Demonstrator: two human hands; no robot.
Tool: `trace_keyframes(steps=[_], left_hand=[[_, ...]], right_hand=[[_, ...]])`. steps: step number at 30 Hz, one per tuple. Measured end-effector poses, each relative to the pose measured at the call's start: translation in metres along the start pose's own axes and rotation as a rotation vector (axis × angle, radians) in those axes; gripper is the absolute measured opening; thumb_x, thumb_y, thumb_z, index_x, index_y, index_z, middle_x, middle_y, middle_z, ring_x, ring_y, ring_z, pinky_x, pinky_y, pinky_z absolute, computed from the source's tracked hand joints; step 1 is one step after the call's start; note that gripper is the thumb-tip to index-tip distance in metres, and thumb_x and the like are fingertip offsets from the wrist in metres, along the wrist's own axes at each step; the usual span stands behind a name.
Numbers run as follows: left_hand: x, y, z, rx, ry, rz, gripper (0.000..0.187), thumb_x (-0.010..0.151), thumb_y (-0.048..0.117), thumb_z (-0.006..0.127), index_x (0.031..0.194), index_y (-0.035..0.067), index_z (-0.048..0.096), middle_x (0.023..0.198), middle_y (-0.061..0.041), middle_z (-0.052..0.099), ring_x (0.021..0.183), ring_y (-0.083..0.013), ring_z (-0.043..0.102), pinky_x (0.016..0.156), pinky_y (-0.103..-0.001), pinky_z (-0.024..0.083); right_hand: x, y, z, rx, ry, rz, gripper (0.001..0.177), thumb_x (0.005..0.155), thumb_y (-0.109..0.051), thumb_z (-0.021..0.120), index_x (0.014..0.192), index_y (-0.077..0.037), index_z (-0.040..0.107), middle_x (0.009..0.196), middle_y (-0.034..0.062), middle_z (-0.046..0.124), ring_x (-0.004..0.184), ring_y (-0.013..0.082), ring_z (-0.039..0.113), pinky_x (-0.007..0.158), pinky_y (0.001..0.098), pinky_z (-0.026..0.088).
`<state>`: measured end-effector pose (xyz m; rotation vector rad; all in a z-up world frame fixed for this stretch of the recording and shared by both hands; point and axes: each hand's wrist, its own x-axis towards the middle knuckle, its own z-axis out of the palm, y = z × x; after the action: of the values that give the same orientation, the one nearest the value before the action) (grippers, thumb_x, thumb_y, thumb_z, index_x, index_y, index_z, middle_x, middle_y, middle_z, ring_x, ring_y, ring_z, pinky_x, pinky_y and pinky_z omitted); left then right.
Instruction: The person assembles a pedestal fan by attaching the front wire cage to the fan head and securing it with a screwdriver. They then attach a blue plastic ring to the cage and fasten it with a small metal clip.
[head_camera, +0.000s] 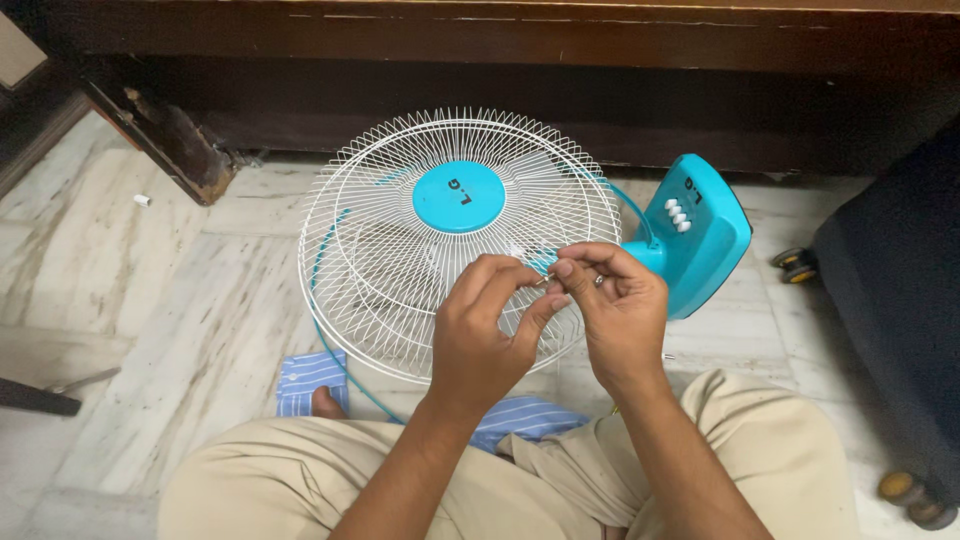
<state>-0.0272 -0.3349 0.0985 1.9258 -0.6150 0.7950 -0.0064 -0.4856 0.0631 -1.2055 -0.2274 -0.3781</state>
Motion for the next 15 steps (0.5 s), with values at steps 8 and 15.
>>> trace_keyframes(steps=[8, 15], left_hand=[[-0.0027, 0.0031, -0.0015, -0.034, 0.037, 0.003, 0.022, 0.087, 0.012, 0.081, 0.106, 0.005, 0.071, 0.108, -0.010, 0.062, 0.093, -0.0241, 0.070, 0.073, -0.035, 0.058], [-0.0019, -0.0005, -0.0003, 0.078, 0.103, 0.023, 0.010, 0.092, 0.010, 0.075, 0.102, 0.007, 0.073, 0.102, -0.007, 0.064, 0.090, -0.0237, 0.069, 0.074, -0.035, 0.056]], right_hand=[[-0.0001, 0.0003, 0.0017, 0.045, 0.011, -0.012, 0.014, 0.097, 0.002, 0.070, 0.110, 0.007, 0.068, 0.095, 0.0109, 0.072, 0.079, 0.0142, 0.067, 0.073, 0.0261, 0.057], [-0.0028, -0.0026, 0.0075, 0.022, -0.014, 0.001, 0.015, 0.096, 0.002, 0.071, 0.108, 0.009, 0.068, 0.092, 0.0106, 0.071, 0.076, 0.0138, 0.065, 0.071, 0.0263, 0.055]])
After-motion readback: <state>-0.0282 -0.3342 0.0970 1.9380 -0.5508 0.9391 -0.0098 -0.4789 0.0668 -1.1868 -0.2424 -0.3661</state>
